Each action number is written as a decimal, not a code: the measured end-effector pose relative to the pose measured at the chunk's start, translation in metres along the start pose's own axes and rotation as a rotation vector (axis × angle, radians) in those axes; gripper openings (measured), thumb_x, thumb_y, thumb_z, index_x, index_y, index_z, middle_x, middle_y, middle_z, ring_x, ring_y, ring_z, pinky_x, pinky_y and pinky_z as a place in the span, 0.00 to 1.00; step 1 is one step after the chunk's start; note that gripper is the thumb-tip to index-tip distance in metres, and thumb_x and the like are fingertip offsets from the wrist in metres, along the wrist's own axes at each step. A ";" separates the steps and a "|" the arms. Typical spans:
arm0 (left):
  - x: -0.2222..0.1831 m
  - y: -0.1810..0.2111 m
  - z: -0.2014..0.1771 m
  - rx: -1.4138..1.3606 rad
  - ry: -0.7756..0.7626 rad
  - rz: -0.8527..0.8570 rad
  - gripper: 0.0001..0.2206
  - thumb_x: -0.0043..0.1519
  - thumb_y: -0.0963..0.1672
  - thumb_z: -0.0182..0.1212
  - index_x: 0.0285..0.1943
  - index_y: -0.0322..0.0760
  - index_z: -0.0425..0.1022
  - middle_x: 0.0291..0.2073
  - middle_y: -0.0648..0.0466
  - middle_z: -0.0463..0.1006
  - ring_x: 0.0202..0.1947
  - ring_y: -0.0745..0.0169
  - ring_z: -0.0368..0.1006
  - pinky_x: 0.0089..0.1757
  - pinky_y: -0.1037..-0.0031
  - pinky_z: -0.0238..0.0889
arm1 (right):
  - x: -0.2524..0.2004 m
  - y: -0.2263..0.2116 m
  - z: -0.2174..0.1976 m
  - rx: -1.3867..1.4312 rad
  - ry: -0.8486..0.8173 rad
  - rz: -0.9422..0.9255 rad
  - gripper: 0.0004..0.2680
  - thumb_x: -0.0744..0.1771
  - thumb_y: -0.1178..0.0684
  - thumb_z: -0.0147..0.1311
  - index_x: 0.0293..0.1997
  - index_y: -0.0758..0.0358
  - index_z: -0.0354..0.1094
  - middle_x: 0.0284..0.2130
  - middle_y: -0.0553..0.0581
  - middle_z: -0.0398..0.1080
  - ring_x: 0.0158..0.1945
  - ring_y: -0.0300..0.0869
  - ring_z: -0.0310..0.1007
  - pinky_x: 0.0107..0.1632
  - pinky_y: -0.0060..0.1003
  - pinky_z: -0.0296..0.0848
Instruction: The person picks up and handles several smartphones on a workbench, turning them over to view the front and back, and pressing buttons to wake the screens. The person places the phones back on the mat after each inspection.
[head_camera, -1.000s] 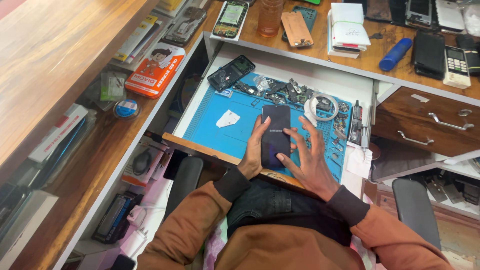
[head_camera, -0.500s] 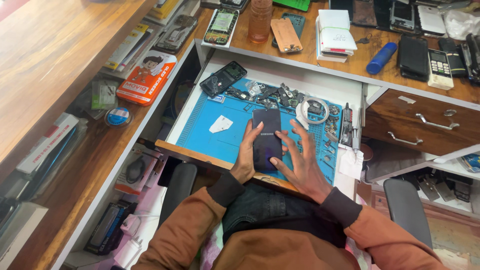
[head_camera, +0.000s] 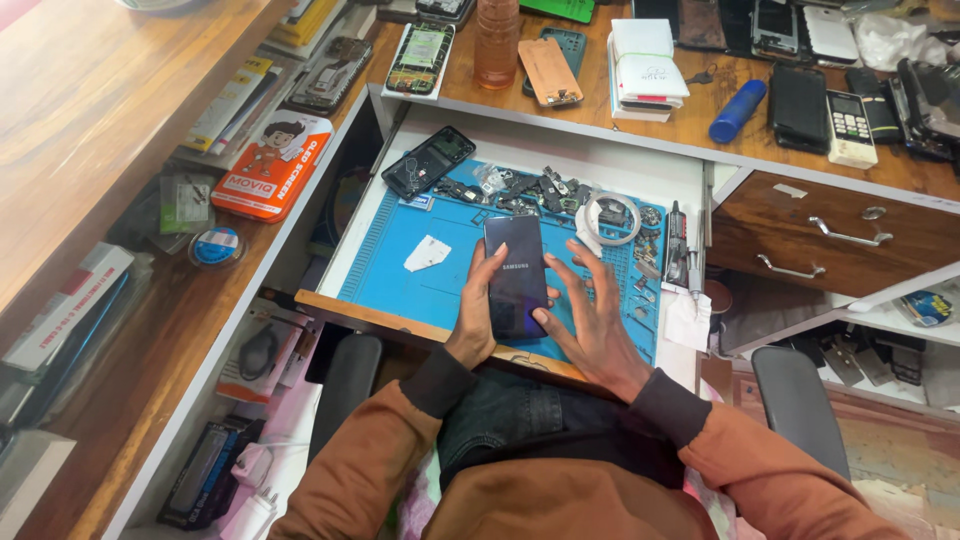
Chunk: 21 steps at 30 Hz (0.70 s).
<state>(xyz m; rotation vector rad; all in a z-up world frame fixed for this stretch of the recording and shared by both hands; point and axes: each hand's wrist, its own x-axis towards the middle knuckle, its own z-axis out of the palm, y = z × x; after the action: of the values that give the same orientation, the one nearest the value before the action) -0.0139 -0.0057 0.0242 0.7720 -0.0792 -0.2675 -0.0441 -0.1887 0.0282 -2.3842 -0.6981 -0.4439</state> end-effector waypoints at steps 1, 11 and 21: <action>0.000 0.000 0.000 0.012 -0.002 0.002 0.20 0.71 0.49 0.45 0.70 0.42 0.57 0.49 0.43 0.77 0.38 0.48 0.81 0.38 0.62 0.78 | 0.000 0.000 0.001 0.004 0.000 -0.002 0.24 0.69 0.41 0.54 0.72 0.57 0.55 0.70 0.64 0.47 0.68 0.57 0.55 0.66 0.56 0.60; -0.003 0.001 0.004 0.004 -0.027 0.015 0.20 0.71 0.49 0.44 0.70 0.41 0.57 0.52 0.40 0.77 0.39 0.48 0.81 0.40 0.62 0.78 | 0.000 0.006 0.004 -0.094 0.011 0.004 0.22 0.71 0.40 0.48 0.72 0.57 0.57 0.70 0.63 0.47 0.71 0.56 0.53 0.68 0.61 0.54; 0.003 0.017 -0.004 0.029 -0.008 0.072 0.20 0.73 0.50 0.42 0.70 0.37 0.55 0.53 0.34 0.77 0.38 0.45 0.81 0.41 0.60 0.78 | 0.021 0.050 -0.043 0.086 0.075 0.174 0.10 0.69 0.53 0.58 0.53 0.64 0.73 0.48 0.62 0.71 0.50 0.50 0.75 0.50 0.43 0.76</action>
<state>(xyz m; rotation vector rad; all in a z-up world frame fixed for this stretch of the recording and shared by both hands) -0.0072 0.0076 0.0330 0.7956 -0.1185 -0.2018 -0.0047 -0.2419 0.0474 -2.3102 -0.4625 -0.4187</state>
